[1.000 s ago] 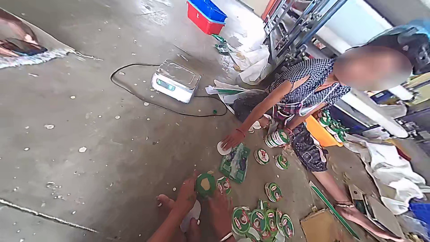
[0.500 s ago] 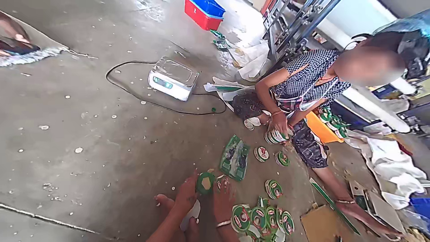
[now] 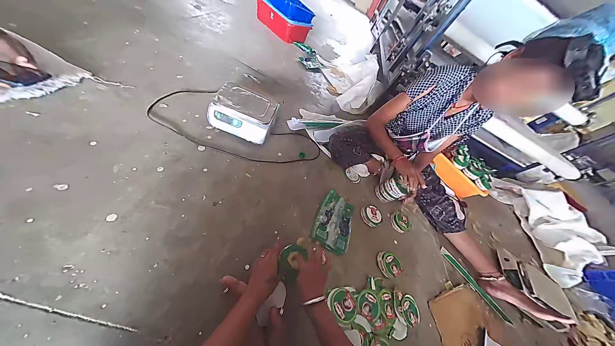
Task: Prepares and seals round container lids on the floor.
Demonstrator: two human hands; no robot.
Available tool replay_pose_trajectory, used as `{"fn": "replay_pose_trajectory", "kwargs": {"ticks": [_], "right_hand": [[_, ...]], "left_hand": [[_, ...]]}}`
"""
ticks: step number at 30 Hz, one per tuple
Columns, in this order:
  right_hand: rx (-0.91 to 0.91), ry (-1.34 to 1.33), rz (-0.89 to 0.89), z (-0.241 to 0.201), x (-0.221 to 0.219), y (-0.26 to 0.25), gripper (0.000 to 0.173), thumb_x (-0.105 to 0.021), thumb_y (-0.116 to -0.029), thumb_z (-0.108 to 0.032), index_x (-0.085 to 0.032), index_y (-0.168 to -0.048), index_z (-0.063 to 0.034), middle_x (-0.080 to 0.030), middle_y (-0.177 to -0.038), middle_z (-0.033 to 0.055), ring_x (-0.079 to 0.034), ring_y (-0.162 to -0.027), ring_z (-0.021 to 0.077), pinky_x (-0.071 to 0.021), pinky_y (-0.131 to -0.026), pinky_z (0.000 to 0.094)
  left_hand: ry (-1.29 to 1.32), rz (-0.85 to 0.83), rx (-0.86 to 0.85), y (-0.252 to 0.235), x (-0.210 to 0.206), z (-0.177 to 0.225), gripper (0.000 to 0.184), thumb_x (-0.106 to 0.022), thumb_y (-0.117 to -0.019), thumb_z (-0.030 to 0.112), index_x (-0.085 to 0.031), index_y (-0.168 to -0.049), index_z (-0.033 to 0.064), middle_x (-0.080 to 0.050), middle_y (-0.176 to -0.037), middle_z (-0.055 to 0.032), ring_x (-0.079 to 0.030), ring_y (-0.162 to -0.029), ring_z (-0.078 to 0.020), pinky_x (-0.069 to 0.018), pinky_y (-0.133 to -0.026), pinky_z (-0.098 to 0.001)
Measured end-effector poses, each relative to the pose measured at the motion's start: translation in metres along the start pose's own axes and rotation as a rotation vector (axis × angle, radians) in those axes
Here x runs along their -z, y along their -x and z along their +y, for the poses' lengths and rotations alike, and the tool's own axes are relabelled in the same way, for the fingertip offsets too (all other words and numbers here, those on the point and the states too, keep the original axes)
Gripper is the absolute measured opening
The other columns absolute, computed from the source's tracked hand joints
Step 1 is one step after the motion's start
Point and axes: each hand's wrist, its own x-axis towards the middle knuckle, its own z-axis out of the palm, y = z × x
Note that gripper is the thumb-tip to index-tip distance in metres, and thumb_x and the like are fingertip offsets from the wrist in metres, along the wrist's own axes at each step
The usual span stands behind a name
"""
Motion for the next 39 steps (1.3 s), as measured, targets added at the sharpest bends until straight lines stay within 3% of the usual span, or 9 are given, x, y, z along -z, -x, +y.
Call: {"fn": "replay_pose_trajectory", "kwargs": {"ticks": [3, 6, 10, 14, 20, 27, 32, 36, 39], "right_hand": [[-0.069, 0.019, -0.179, 0.009, -0.005, -0.002, 0.063, -0.059, -0.0904, 0.006, -0.061, -0.145, -0.0258, -0.038, -0.161, 0.0234, -0.024, -0.151, 0.0514, -0.0124, -0.115, 0.0781], [-0.134, -0.157, -0.107, 0.0, 0.003, 0.009, 0.047, -0.061, -0.088, 0.004, -0.076, -0.123, -0.0221, -0.046, -0.156, 0.0205, -0.03, -0.15, 0.0466, -0.0179, -0.117, 0.0735], [-0.21, -0.352, 0.201, 0.014, 0.005, 0.032, 0.041, -0.06, -0.0864, 0.001, -0.074, -0.124, -0.0089, -0.056, -0.145, 0.0251, -0.048, -0.136, 0.0524, -0.0381, -0.102, 0.0728], [-0.273, -0.658, 0.153, 0.027, 0.01, 0.057, 0.045, -0.061, -0.0883, -0.001, -0.063, -0.133, 0.0043, -0.063, -0.136, 0.0239, -0.057, -0.127, 0.0449, -0.0422, -0.105, 0.0631], [-0.273, -1.232, -0.208, -0.004, 0.021, 0.05, 0.076, -0.071, -0.0917, -0.004, -0.029, -0.154, 0.0082, -0.054, -0.142, 0.0298, -0.064, -0.12, 0.0313, -0.0532, -0.101, 0.0415], [-0.369, -1.512, -0.043, -0.038, 0.052, 0.032, 0.06, -0.068, -0.0862, 0.01, -0.047, -0.142, 0.0068, -0.067, -0.117, 0.0183, -0.069, -0.094, 0.0123, -0.0581, -0.084, 0.0275], [-0.452, -1.542, -0.08, -0.025, 0.057, 0.035, 0.058, -0.052, -0.0974, 0.009, -0.034, -0.152, 0.0014, -0.059, -0.13, 0.0207, -0.067, -0.102, 0.0176, -0.0574, -0.085, 0.0329], [-0.341, -1.346, 0.189, -0.021, 0.062, 0.036, 0.058, -0.05, -0.0966, 0.009, -0.033, -0.152, 0.0066, -0.05, -0.145, 0.0251, -0.064, -0.113, 0.0182, -0.0549, -0.093, 0.031], [0.077, -0.812, 0.473, -0.011, 0.038, 0.037, 0.043, -0.052, -0.0873, 0.01, -0.058, -0.129, 0.0181, -0.061, -0.134, 0.0337, -0.068, -0.116, 0.0342, -0.0556, -0.098, 0.0422]], "left_hand": [[-0.324, -0.189, 0.114, 0.009, 0.026, 0.005, 0.084, -0.085, -0.0816, 0.022, -0.043, -0.149, -0.0043, -0.044, -0.151, -0.0294, -0.039, -0.143, -0.0473, -0.036, -0.112, -0.064], [-0.543, -0.37, 0.141, 0.013, 0.022, 0.004, 0.087, -0.087, -0.0801, 0.029, -0.043, -0.15, -0.0002, -0.04, -0.154, -0.0265, -0.044, -0.139, -0.0465, -0.0436, -0.105, -0.0631], [-0.575, -0.452, 0.106, 0.013, 0.014, 0.005, 0.054, -0.075, -0.0905, 0.02, -0.058, -0.138, -0.0008, -0.047, -0.151, -0.0252, -0.049, -0.135, -0.0458, -0.0434, -0.105, -0.063], [-0.319, -0.424, 0.195, 0.024, 0.045, 0.013, 0.044, -0.071, -0.0956, 0.025, -0.062, -0.134, 0.005, -0.062, -0.136, -0.0221, -0.058, -0.129, -0.0424, -0.0458, -0.103, -0.065], [0.345, -0.137, -0.053, 0.057, 0.07, -0.007, 0.05, -0.078, -0.0819, 0.005, -0.06, -0.129, -0.0005, -0.069, -0.113, -0.0181, -0.067, -0.106, -0.029, -0.0522, -0.095, -0.0518], [0.955, 0.252, 0.098, 0.084, 0.094, -0.026, 0.035, -0.066, -0.0907, -0.006, -0.054, -0.124, -0.0047, -0.071, -0.098, -0.0058, -0.07, -0.085, -0.007, -0.0599, -0.079, -0.0262], [0.935, 0.424, 0.17, 0.048, 0.104, -0.035, 0.054, -0.067, -0.0955, 0.003, -0.044, -0.143, -0.0052, -0.062, -0.128, -0.0235, -0.066, -0.109, -0.0263, -0.0558, -0.094, -0.0425], [0.972, 0.278, 0.117, 0.005, 0.112, 0.025, 0.082, -0.057, -0.1054, 0.022, -0.002, -0.162, 0.0001, -0.027, -0.162, -0.0289, -0.041, -0.145, -0.0372, -0.0413, -0.115, -0.0474], [0.869, 0.011, 0.147, 0.015, 0.099, 0.056, 0.064, -0.047, -0.1093, 0.027, -0.021, -0.158, -0.0051, -0.044, -0.15, -0.0317, -0.049, -0.136, -0.039, -0.0419, -0.111, -0.05]]}}
